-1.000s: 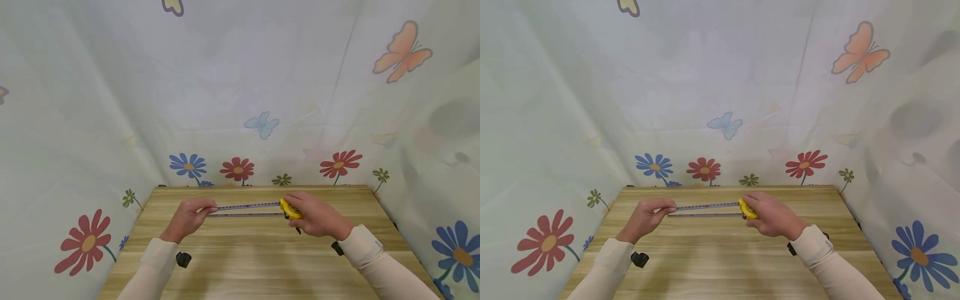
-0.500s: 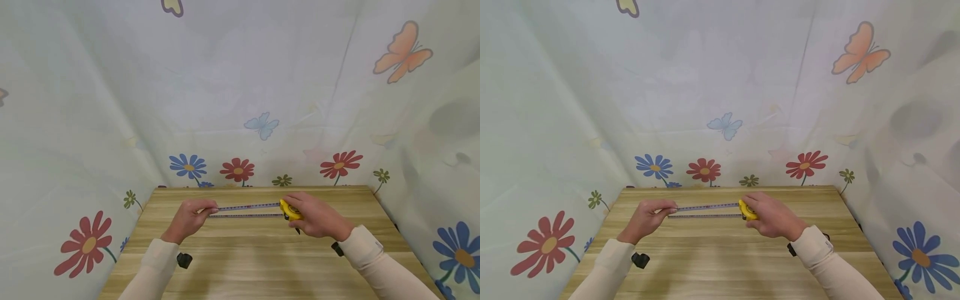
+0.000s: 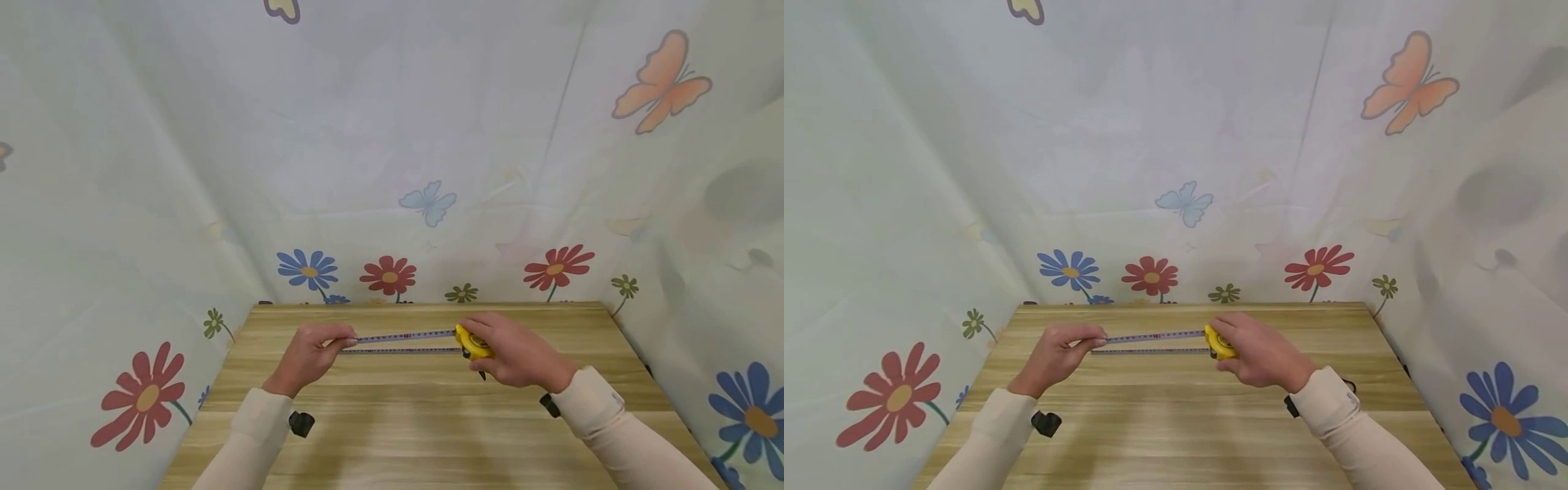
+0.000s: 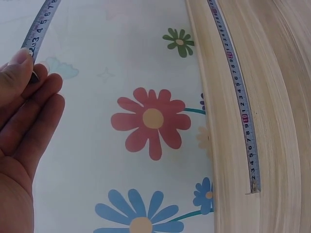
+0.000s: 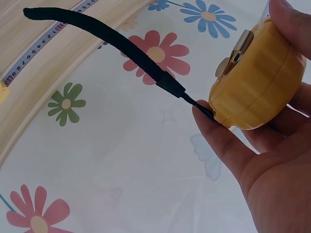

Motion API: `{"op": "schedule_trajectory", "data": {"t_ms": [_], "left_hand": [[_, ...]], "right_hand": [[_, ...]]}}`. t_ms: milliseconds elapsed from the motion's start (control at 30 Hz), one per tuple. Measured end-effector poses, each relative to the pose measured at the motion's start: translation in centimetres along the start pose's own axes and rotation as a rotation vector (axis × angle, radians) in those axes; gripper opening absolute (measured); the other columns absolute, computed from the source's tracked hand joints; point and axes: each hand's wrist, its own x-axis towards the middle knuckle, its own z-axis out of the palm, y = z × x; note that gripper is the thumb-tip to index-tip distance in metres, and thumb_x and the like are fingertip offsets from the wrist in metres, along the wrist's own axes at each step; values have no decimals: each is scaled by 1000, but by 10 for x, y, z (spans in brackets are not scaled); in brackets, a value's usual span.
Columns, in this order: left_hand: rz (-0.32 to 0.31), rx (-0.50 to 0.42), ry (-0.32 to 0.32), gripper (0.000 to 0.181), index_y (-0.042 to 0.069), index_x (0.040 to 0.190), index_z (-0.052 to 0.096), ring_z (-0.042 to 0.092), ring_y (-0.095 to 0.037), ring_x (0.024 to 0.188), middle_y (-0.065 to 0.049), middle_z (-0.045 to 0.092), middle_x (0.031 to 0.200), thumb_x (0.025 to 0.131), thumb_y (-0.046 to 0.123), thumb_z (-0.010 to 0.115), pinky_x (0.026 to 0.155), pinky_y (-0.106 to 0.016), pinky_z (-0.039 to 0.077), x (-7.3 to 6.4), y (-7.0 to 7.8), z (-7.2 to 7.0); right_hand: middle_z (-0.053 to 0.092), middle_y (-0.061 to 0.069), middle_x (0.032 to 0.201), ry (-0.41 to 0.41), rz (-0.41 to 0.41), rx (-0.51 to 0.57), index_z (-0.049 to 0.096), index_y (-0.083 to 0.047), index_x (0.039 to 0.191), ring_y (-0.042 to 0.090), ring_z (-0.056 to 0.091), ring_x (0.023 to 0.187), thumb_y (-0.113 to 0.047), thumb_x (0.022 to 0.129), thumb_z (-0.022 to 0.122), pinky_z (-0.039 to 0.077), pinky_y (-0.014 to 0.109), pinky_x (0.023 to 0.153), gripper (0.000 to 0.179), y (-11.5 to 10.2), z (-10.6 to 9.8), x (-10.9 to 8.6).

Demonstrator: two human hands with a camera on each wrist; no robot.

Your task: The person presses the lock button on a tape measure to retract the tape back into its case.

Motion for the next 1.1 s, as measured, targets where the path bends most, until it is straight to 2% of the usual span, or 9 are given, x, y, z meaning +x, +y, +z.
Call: {"op": "schedule_trajectory", "data": {"t_ms": [167, 400, 1100], "left_hand": [[-27, 3, -10, 11, 12, 96, 81, 74, -7, 81, 1, 80, 92, 90, 4, 79, 78, -19, 60, 0, 2, -1], [10, -16, 1, 11, 10, 96, 81, 74, -9, 79, -1, 80, 91, 89, 1, 79, 76, -20, 60, 2, 1, 1], [-13, -18, 2, 10, 10, 96, 81, 73, -9, 79, 0, 80, 91, 90, 2, 79, 77, -19, 60, 3, 4, 0]], "right_hand": [[61, 7, 139, -8, -3, 12, 57, -7, 144, 21, 60, 116, -26, 90, 84, 58, 43, 99, 63, -1, 1, 2], [62, 6, 136, -7, -16, 4, 58, -8, 142, 19, 59, 113, -27, 90, 84, 58, 42, 97, 62, -1, 2, 3], [62, 7, 137, -14, -18, 17, 58, -7, 143, 20, 60, 112, -27, 90, 83, 59, 42, 97, 62, -4, 1, 6]]}}
